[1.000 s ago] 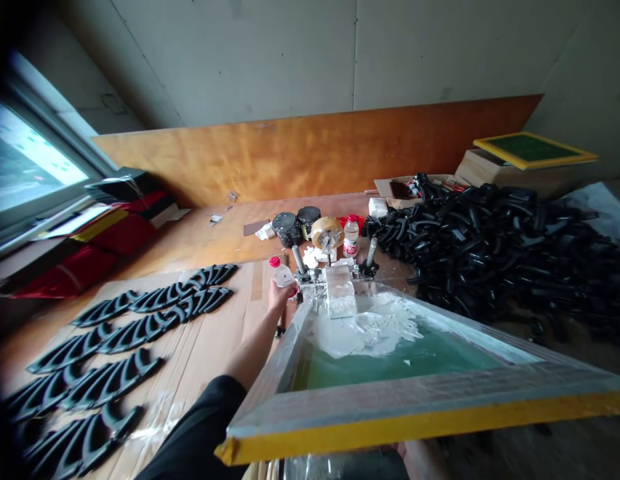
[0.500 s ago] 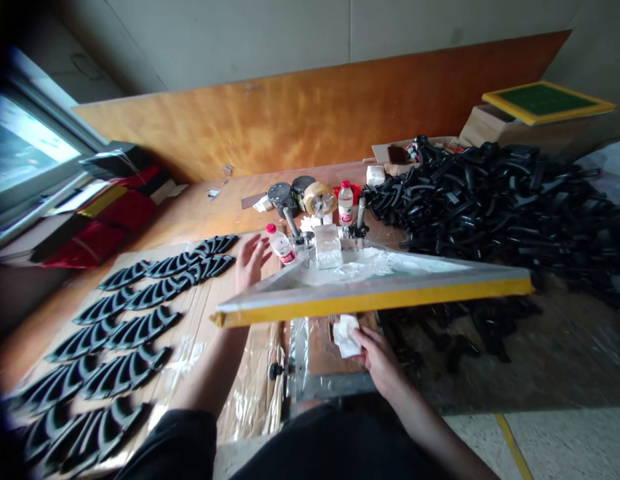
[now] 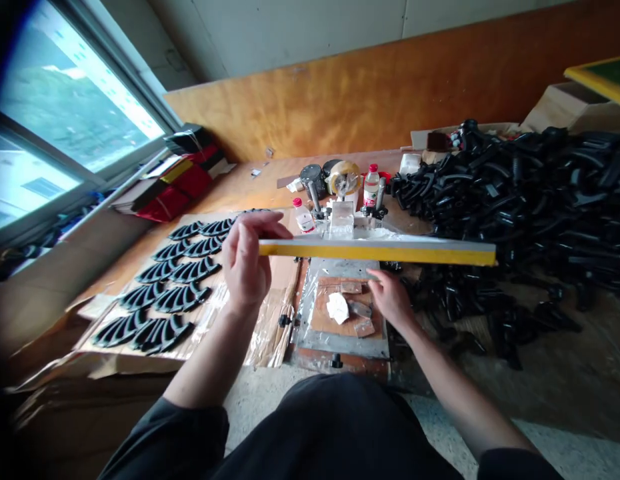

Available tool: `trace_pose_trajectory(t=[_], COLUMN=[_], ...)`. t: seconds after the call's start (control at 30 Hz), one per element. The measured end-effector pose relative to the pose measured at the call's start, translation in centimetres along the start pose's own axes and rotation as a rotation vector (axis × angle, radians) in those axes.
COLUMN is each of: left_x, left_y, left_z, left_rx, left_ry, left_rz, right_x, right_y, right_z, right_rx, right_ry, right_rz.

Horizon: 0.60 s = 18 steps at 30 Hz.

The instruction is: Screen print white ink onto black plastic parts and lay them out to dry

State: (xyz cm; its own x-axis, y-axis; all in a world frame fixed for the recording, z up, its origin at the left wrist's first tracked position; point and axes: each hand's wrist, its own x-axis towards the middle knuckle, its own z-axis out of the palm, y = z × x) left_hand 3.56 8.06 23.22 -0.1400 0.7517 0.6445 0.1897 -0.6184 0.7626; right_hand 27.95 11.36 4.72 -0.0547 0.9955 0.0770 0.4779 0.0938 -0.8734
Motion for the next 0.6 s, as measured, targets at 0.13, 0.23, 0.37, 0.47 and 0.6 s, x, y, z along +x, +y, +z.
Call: trace_pose_trajectory(t=[0.13,0.23,0.37,0.47,0.6], left_x=[-5.4,-9.9,-13.7,-14.7,-14.8], left_y=[-0.8,-1.8,-3.2,-3.9,-4.4], left_z=[-0.3,-0.8,-1.2,-1.2,-1.1], left_rx=[0.054,0.080,0.158,0.159,0.148], left_ry=[0.038,-0.007,-0.030,-0.035,-0.010], left_rz=[-0.036,0.015,0.049,0.050,0.076], right_x=[6.2,10.1,12.9,13.4,12.1], right_y=[0.8,-2.1,-7.8,-10.4,-11.6], right_z=[-7.9,-9.0,-4.3,-0.8,0.4], right_rx=[0.022,-0.043,-0.344,-0.600,-0.694], right_ry=[0.229,0.190,-0.059,-0.279,-0.510], right_rz=[0.026,-0.121,-0.473,-0.517,-0.351])
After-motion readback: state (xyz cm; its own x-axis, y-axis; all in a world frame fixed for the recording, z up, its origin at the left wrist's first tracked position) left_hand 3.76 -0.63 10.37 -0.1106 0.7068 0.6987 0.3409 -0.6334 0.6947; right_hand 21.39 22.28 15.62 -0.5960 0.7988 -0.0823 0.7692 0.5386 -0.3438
